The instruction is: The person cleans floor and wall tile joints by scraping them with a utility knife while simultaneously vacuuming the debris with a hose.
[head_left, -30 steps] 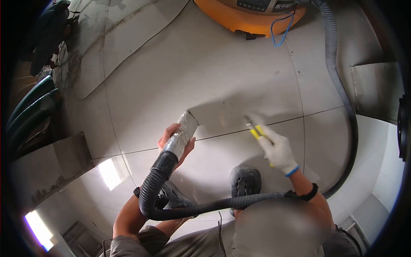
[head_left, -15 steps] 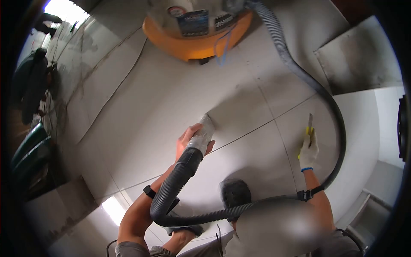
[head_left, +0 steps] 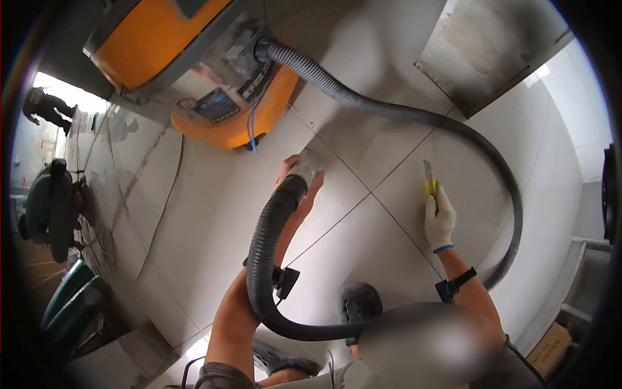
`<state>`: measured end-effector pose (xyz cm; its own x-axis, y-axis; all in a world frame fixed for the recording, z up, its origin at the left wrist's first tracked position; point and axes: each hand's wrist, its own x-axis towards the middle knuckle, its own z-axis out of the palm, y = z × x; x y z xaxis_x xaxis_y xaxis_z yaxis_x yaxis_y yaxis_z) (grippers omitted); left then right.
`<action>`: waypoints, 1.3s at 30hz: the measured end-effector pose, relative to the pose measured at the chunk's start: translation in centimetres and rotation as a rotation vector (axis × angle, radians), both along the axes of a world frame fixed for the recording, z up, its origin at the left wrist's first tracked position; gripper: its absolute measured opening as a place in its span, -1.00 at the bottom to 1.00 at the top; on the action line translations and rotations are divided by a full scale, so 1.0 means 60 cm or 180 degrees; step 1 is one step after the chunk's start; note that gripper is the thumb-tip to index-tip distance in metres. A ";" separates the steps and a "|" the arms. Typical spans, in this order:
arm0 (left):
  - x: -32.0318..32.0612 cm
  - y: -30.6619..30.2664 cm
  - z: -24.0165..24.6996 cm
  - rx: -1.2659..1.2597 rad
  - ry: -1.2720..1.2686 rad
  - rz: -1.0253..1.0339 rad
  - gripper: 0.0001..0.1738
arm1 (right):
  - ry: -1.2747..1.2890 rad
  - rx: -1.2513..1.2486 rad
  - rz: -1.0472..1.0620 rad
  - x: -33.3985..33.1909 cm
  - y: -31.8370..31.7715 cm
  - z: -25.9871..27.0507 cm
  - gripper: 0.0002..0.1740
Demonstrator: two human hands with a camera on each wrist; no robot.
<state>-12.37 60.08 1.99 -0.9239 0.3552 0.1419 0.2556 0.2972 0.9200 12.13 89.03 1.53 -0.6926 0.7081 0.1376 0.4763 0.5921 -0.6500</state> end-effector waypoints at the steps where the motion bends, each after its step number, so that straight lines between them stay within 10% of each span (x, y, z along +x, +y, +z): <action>1: -0.005 0.004 -0.005 0.0043 0.0057 -0.0008 -0.32 | 0.0017 -0.0015 -0.0032 0.002 0.002 -0.001 -0.49; 14: -0.107 0.095 -0.020 0.0426 -0.0114 0.0387 -0.26 | 0.0084 -0.0149 0.0291 -0.038 -0.005 0.012 -0.50; 20: -0.185 0.073 -0.049 -0.0646 0.0493 0.0428 -0.20 | 0.0161 -0.0119 0.0220 -0.038 -0.008 0.012 -0.50; 23: -0.144 0.063 -0.053 -0.0708 -0.0532 0.0146 -0.25 | 0.0212 -0.0083 0.0184 -0.034 -0.010 0.015 -0.50; 25: -0.071 0.076 0.017 -0.0245 0.0542 -0.0432 -0.34 | 0.0147 -0.0167 0.0151 -0.038 -0.011 0.019 -0.50; 30: 0.073 0.094 0.066 -0.0449 -0.0203 -0.0648 -0.30 | 0.0253 -0.0108 0.0123 -0.037 -0.012 0.011 -0.49; 39: -0.110 0.035 0.031 -0.0141 0.0488 -0.0704 -0.44 | 0.0209 -0.0115 -0.0098 -0.040 -0.019 0.014 -0.50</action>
